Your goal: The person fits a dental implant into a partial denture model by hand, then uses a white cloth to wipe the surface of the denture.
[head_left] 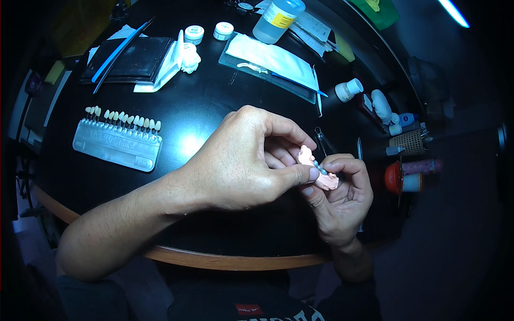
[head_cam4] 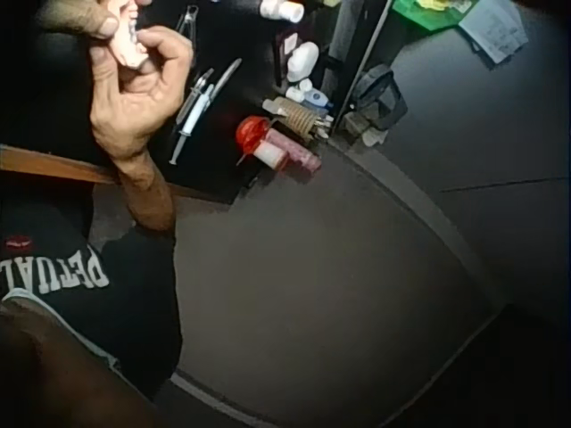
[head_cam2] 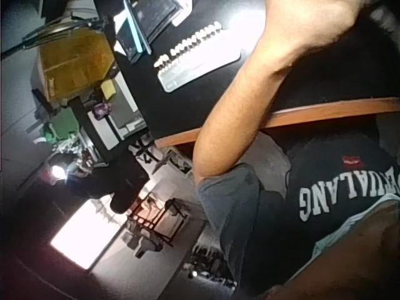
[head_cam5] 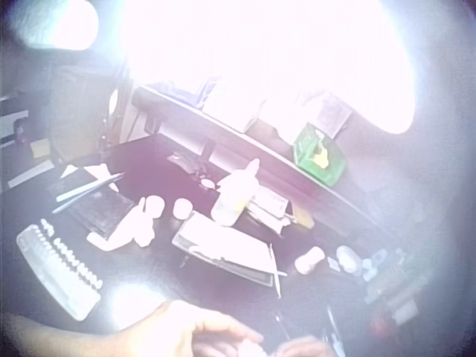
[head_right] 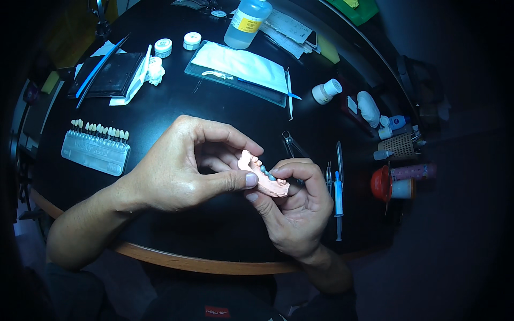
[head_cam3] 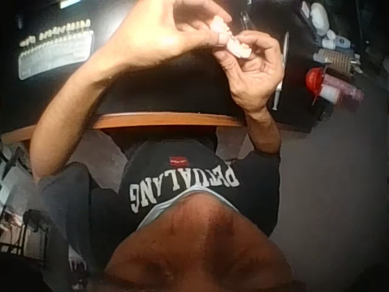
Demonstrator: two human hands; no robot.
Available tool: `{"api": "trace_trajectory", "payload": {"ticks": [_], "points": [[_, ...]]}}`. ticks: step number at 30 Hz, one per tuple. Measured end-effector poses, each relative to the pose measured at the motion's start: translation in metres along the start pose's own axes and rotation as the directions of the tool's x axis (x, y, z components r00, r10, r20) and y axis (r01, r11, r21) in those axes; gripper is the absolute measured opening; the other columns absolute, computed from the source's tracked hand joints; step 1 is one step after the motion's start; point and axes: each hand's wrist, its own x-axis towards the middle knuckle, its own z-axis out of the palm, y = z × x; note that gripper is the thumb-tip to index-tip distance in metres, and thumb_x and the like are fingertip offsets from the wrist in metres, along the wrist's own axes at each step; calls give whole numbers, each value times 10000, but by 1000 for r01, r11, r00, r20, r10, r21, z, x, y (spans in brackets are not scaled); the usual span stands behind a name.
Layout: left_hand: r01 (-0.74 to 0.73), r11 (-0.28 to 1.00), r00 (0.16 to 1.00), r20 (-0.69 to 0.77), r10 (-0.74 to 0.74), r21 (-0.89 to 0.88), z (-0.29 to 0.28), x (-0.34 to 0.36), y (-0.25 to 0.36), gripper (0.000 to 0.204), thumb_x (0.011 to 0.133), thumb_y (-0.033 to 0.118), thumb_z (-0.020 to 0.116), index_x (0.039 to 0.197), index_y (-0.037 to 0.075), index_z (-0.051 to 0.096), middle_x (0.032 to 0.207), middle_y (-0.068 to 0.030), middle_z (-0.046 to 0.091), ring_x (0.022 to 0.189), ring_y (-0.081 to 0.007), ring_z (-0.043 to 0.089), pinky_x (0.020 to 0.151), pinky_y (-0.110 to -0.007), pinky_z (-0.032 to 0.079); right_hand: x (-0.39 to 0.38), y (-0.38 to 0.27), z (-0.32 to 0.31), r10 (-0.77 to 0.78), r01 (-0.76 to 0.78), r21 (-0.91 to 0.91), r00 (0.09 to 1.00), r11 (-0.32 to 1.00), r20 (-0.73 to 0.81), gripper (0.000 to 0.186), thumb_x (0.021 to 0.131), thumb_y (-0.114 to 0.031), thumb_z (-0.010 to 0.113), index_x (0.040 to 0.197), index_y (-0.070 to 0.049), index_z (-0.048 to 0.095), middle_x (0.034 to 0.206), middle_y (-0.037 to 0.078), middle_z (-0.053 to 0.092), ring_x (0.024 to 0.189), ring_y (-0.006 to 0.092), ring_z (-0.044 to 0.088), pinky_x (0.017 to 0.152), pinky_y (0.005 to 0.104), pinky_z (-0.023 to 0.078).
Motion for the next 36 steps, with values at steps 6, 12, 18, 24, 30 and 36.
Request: {"api": "trace_trajectory", "payload": {"ticks": [6,12,18,24,30,36], "points": [[-34,999,999,-38,34,-3,-2,-1,3,330,903,74,770,1161,-106,672,1011,-188,739,944,-195,744,831,-276,616,1,-5,-5,108,-113,104,993,988,51,408,805,201,604,1187,91,513,1198,180,548,1125,215,663,992,311,575],[-72,997,997,-30,72,6,-1,0,2,323,909,73,762,1165,-103,670,1005,-184,740,954,-203,745,844,-291,616,0,-3,-14,98,-106,161,993,981,59,443,740,149,459,1178,132,522,1198,208,566,1123,248,667,999,361,562],[-67,998,998,-20,66,-19,-1,0,1,331,899,61,768,1172,-97,668,1007,-177,741,954,-204,744,847,-294,616,0,-5,-14,144,-142,240,990,960,11,427,749,69,394,1135,139,562,1158,234,612,1071,242,676,964,357,562],[-47,998,999,-21,46,-32,-1,1,2,333,885,50,777,1167,-93,671,1001,-174,740,956,-204,742,867,-302,616,2,-10,-13,182,-178,146,983,973,-21,396,752,53,390,1072,108,618,1092,204,652,998,206,676,907,321,552],[-59,998,998,-1,59,34,-1,1,-1,320,873,38,786,1142,-97,681,988,-172,739,949,-204,741,838,-302,628,4,-9,-18,246,-247,91,969,965,17,197,883,60,504,1027,91,635,1034,184,669,924,153,659,838,283,539],[-14,998,1000,23,13,58,1,1,-1,311,873,24,783,1135,-106,678,957,-181,741,921,-198,744,830,-301,630,5,-5,-17,301,-301,185,953,935,29,91,904,86,622,991,63,638,967,141,691,868,123,685,788,250,555]]}}
